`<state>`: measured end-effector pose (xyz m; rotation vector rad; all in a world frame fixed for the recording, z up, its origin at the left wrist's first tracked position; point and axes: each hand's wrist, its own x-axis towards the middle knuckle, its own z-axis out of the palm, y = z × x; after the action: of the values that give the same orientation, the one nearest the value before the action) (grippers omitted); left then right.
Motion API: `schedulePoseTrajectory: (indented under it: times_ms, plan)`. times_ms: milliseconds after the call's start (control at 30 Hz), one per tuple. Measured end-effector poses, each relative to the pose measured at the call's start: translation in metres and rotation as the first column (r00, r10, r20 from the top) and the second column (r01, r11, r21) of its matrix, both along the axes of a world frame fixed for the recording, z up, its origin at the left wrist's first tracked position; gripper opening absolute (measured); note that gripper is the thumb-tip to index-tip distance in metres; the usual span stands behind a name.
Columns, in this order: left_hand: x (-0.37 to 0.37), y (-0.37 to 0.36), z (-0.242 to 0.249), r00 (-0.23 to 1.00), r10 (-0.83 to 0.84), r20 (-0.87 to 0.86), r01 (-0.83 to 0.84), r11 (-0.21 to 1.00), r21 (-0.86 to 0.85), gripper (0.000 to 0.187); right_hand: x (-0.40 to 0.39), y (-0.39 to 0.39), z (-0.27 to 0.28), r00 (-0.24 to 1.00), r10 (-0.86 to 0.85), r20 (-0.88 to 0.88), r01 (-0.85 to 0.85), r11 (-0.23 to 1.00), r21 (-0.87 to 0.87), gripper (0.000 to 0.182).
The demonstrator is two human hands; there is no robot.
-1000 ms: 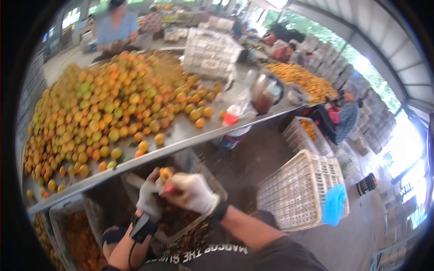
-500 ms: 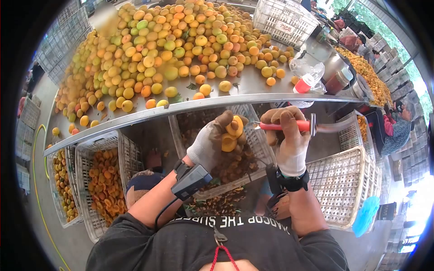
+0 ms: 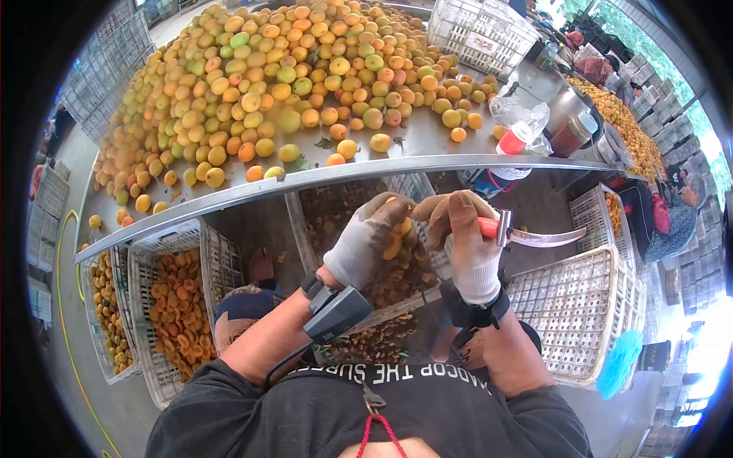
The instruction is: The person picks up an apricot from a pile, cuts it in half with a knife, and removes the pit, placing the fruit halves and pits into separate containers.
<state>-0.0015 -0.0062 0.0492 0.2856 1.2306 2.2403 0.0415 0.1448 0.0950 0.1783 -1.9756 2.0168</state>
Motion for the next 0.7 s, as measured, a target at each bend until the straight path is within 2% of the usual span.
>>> schedulePoseTrajectory:
  times_ms: [100,167,200,233,300,333,367,433,467,533,567,633,700]
  plan:
    - [-0.001,0.005,-0.016,0.994,0.093,-0.062,-0.093,0.996,0.001,0.031,-0.002,0.002,-0.006,0.999,0.031,-0.012,-0.031,0.999,-0.032,0.035]
    - [0.007,0.003,0.005,0.996,0.089,0.011,-0.089,0.996,-0.004,0.029,-0.005,0.002,-0.006,0.994,0.091,0.061,-0.074,0.969,-0.237,0.049]
    - [0.01,0.002,0.013,0.998,0.064,0.028,-0.063,0.998,-0.02,0.027,-0.005,0.002,-0.002,0.993,0.09,0.082,-0.064,0.96,-0.272,0.05]
    - [0.003,0.002,-0.001,0.997,0.067,-0.031,-0.07,0.993,-0.095,0.026,-0.005,0.001,0.002,0.991,0.09,0.099,-0.055,0.95,-0.309,0.051]
    - [0.002,-0.003,-0.001,0.998,0.012,-0.06,-0.019,0.993,-0.12,0.027,-0.001,0.002,0.011,0.981,0.091,0.169,-0.042,0.96,-0.275,0.049]
    - [0.001,-0.004,0.001,0.986,0.001,-0.166,-0.034,0.981,-0.192,0.026,-0.001,0.004,0.014,0.981,0.085,0.173,-0.037,0.964,-0.263,0.048]
    - [0.0,-0.005,0.002,0.996,0.001,-0.084,-0.017,0.981,-0.193,0.027,-0.002,0.004,0.015,0.98,0.083,0.181,-0.034,0.966,-0.256,0.047]
    - [-0.007,-0.012,-0.003,0.993,-0.116,-0.03,0.106,0.969,-0.224,0.029,0.0,0.004,0.015,0.978,0.047,0.205,0.007,0.967,-0.256,0.046]
    - [-0.007,-0.011,-0.005,0.992,-0.122,-0.041,0.11,0.971,-0.214,0.029,0.001,0.003,0.016,0.967,0.072,0.243,0.001,0.957,-0.29,0.046]
    - [-0.006,-0.007,-0.01,0.977,-0.046,-0.208,-0.003,0.972,-0.233,0.03,0.002,0.002,0.013,0.95,0.076,0.302,0.033,0.94,-0.34,0.043]
    - [-0.004,-0.006,-0.008,0.975,-0.046,-0.216,-0.004,0.974,-0.226,0.03,0.001,0.002,0.01,0.953,0.072,0.295,0.032,0.942,-0.334,0.043]
    - [-0.001,-0.004,-0.003,0.98,-0.01,-0.198,-0.032,0.978,-0.204,0.031,-0.001,0.001,0.003,0.898,0.064,0.435,0.154,0.88,-0.449,0.042]
    - [0.001,-0.002,-0.009,0.983,0.001,-0.184,-0.036,0.982,-0.185,0.033,-0.001,0.003,-0.003,0.894,0.084,0.44,0.159,0.859,-0.487,0.041]
